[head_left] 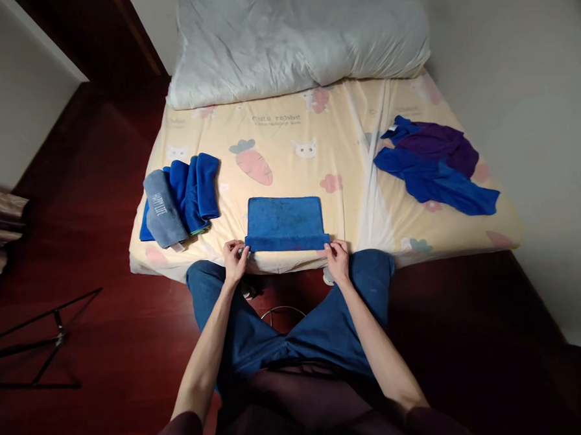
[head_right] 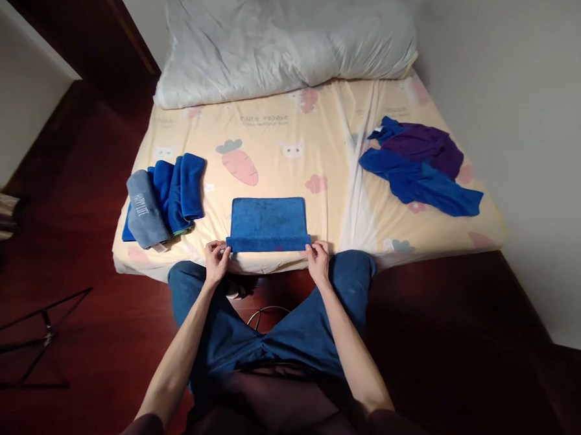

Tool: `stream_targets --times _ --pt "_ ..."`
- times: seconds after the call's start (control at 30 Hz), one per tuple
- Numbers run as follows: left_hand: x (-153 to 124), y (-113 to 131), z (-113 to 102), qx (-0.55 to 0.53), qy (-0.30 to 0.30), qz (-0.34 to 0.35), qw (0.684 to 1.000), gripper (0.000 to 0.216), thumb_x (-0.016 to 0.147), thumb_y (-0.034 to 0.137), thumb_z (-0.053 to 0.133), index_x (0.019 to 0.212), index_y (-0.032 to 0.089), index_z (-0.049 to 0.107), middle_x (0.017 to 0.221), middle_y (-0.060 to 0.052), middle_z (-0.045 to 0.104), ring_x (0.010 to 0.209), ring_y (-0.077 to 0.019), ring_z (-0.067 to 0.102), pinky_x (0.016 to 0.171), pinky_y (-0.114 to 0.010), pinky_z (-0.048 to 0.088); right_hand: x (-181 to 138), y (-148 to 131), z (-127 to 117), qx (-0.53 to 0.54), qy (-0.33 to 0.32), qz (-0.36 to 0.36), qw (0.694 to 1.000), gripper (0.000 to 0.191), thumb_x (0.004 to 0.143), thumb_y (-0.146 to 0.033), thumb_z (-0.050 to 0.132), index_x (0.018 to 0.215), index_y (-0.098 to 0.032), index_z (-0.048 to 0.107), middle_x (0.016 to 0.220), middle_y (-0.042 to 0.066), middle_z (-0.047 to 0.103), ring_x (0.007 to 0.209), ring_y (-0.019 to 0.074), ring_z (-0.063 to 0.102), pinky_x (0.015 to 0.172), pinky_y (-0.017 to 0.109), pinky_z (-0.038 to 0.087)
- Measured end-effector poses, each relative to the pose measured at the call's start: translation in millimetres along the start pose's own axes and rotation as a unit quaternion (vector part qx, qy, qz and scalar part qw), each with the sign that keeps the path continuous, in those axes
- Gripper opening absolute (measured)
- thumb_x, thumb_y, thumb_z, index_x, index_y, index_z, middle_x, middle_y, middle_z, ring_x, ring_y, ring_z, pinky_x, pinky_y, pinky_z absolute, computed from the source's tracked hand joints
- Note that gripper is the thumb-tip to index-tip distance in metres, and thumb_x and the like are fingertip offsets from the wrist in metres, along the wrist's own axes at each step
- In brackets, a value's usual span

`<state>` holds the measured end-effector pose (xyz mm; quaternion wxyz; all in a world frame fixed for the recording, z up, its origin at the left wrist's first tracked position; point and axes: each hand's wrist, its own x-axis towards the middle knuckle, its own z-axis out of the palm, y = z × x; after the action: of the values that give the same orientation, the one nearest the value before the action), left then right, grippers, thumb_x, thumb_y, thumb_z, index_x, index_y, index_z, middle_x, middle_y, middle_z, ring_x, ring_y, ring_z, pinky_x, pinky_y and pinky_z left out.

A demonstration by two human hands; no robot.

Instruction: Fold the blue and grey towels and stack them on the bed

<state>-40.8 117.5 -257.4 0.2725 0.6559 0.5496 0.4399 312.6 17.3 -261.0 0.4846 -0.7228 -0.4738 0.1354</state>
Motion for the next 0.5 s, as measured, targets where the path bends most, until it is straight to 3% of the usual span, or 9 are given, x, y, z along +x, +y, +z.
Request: stream_targets --times 0.33,0.5 --pt "7.1 -3.2 4.2 0.005 0.006 -0.001 1.0 0.033 0.093 0.052 0.068 0.087 0.02 0.074 0.113 -0.011 0.055 0.108 -0.0253 0.061 0.103 -0.046 0.052 1.7 -4.9 0.9 -0.012 0.008 0.021 1.0 0.048 0.097 -0.062 0.053 0.085 -0.018 0.07 0.103 0.013 0.065 0.09 0.0234 0.064 0.084 0.039 0.057" --pt "7.5 -2.2 3.6 0.011 0.012 0.001 1.0 0.033 0.093 0.052 0.068 0.087 0.02 0.073 0.113 -0.011 0.055 0.108 -0.0249 0.061 0.102 -0.045 0.053 2.0 -4.4 1.0 -0.01 0.008 0.019 1.0 0.047 0.098 -0.06 0.052 0.088 -0.018 0.07 0.106 0.015 0.065 0.093 0.0247 0.065 0.088 0.041 0.057"
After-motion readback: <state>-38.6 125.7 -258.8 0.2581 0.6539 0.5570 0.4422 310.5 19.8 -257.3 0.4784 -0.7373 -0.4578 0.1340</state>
